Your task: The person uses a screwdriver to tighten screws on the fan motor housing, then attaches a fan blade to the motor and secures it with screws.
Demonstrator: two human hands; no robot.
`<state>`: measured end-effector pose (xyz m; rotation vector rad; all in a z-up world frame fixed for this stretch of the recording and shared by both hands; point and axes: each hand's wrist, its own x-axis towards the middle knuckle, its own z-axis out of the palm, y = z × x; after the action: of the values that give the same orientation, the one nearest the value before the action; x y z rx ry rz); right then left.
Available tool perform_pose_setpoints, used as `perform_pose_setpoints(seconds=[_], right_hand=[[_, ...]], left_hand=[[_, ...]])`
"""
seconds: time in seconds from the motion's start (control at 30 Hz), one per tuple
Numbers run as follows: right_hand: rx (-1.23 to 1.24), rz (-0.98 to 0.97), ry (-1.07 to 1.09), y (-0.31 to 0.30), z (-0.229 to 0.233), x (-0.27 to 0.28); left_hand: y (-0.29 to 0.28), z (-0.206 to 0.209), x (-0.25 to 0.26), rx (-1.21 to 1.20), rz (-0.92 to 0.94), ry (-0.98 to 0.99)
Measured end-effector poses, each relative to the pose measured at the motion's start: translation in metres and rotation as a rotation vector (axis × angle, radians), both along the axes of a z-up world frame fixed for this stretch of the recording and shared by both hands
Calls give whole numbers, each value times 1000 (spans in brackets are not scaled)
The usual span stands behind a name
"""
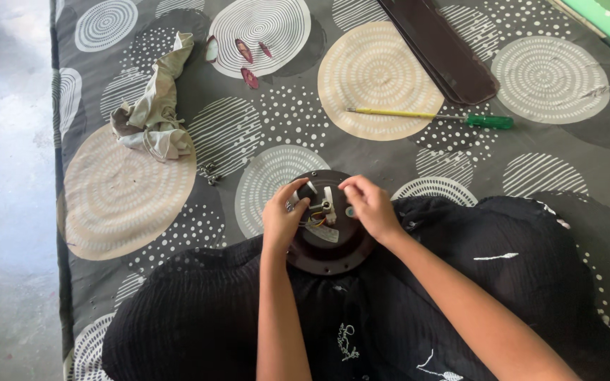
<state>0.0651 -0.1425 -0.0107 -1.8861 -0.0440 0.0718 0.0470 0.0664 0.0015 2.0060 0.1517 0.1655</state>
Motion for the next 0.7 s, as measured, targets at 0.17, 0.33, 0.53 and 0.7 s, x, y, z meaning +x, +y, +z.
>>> perform_pose_setpoints(seconds=[0.17,0.33,0.53,0.7], right_hand=[[2,172,-68,1,3,2],[-83,248,-143,-3,7,4],[-58,256,-122,-5,4,6],[-63,251,-164,-4,1,6]], left_hand=[[0,10,1,148,-133,2],[-5,1,7,50,-240,-181],[-10,4,4,-99,-126,-180],[-13,14,2,-126,-104,-182]])
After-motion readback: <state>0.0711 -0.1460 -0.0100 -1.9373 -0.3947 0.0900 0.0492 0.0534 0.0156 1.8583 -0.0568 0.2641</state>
